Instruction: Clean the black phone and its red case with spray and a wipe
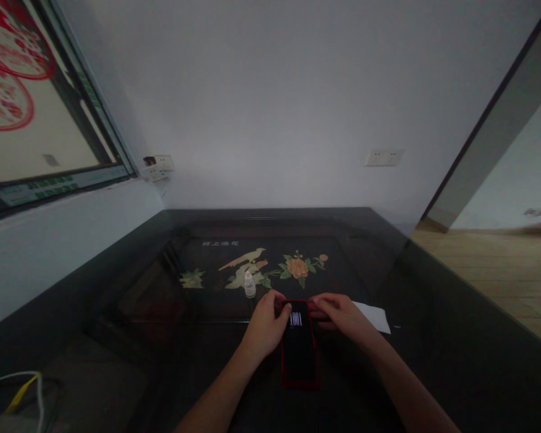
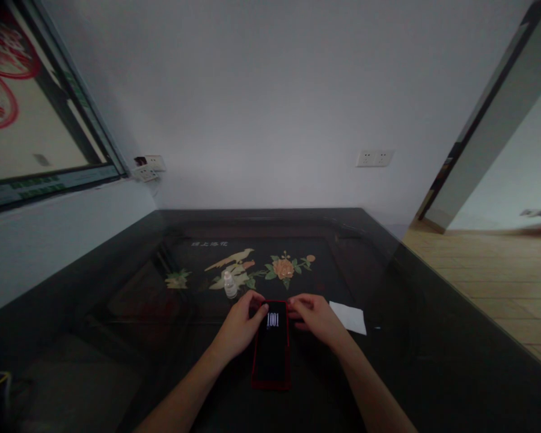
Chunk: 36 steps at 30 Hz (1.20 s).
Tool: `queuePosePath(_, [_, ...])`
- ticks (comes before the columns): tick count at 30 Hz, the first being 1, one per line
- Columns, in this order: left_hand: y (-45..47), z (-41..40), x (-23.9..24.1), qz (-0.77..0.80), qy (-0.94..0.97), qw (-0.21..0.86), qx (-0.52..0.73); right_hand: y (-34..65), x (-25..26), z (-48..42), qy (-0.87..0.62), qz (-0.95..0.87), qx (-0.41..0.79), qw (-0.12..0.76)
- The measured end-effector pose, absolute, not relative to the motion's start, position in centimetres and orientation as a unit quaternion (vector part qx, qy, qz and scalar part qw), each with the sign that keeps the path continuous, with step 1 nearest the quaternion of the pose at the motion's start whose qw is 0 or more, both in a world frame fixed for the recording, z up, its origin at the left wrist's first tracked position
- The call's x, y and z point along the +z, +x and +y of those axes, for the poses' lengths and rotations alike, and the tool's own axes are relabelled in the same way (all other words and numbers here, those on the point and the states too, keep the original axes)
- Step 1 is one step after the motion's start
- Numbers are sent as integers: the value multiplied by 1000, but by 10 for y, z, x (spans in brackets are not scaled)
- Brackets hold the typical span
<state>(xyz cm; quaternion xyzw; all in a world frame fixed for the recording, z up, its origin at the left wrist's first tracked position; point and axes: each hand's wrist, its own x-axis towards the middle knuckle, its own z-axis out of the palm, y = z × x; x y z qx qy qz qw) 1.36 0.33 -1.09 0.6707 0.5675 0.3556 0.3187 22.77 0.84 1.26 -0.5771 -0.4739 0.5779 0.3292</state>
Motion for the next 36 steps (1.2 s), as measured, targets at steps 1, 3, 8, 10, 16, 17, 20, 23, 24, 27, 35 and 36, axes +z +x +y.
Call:
queuePosePath(1, [14, 3, -10, 567, 672, 317, 355, 228, 14, 8, -574, -475, 580, 329])
queuePosePath(3, [14, 3, -9, 567, 674, 316, 353, 227, 16, 7, -574, -476, 581, 326])
queuePosePath(8, [15, 1, -5, 570, 680, 306, 346, 227, 14, 7, -583, -487, 567, 318])
queuePosePath(10, [15, 1, -5, 572, 680, 300, 345, 228, 11, 8, -582, -501, 559, 314])
queuePosePath(16, [15, 1, -9, 567, 687, 296, 346, 229, 6, 9, -578, -515, 550, 313])
queuePosePath(17, [14, 1, -9, 566, 689, 293, 345, 229, 7, 9, -580, -514, 548, 313])
queuePosePath(20, [14, 0, -7, 569, 694, 274, 346, 228, 8, 9, -590, -515, 535, 316])
queuePosePath(23, [13, -1, -6, 570, 695, 260, 352, 227, 8, 9, -594, -525, 518, 322])
queuePosePath(24, [13, -1, -5, 568, 695, 260, 356, 228, 7, 9, -594, -532, 510, 324])
queuePosePath(27, [14, -1, -1, 558, 693, 266, 371, 229, 7, 9, -585, -568, 473, 333])
queuePosePath(35, [16, -6, 19, 491, 705, 297, 417, 228, 10, 9, -530, -645, 417, 358])
queuePosePath(36, [16, -6, 20, 490, 703, 299, 419, 228, 9, 9, -531, -646, 416, 358])
